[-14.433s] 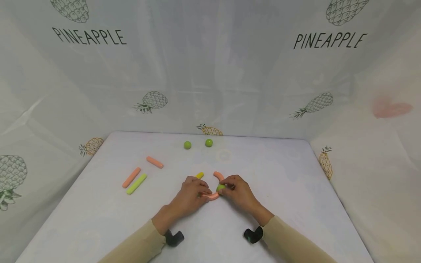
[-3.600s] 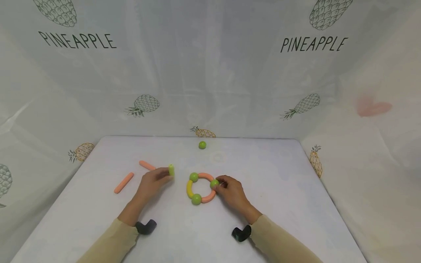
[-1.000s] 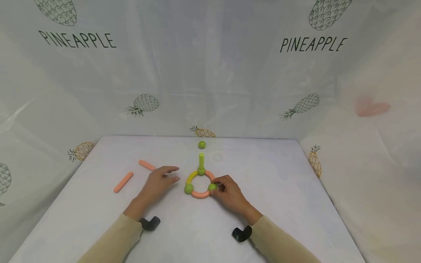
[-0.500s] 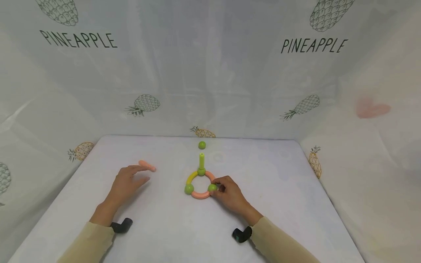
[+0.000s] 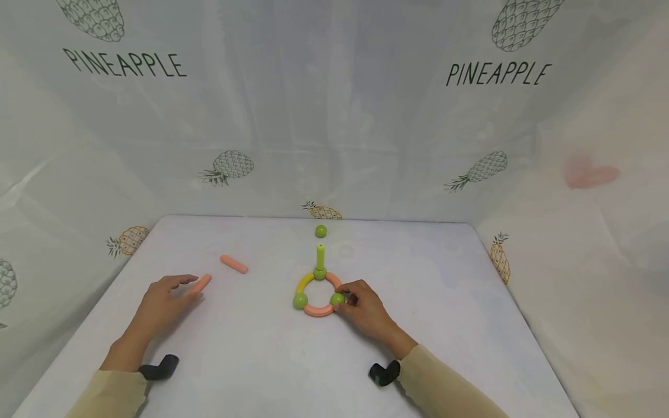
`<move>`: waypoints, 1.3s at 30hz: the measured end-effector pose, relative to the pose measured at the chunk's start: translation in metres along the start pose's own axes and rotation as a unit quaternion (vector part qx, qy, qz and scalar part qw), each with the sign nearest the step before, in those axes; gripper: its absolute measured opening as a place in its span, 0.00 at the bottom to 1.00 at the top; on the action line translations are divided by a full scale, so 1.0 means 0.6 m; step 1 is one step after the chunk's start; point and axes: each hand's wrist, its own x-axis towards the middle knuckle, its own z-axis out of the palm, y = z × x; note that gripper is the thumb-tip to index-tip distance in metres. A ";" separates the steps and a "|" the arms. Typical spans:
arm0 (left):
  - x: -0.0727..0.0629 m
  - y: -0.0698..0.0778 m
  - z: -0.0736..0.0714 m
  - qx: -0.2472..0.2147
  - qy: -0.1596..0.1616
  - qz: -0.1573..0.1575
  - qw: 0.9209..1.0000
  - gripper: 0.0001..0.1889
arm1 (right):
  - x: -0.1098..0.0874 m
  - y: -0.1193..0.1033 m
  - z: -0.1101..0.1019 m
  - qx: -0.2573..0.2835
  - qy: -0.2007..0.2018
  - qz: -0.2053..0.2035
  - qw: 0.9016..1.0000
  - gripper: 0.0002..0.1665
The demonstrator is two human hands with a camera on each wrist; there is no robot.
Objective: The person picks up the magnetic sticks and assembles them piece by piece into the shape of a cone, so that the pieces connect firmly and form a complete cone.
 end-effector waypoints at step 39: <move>0.007 -0.016 -0.005 0.000 -0.009 0.018 1.000 0.19 | 0.000 0.005 0.002 -0.005 0.006 -0.006 1.000 0.19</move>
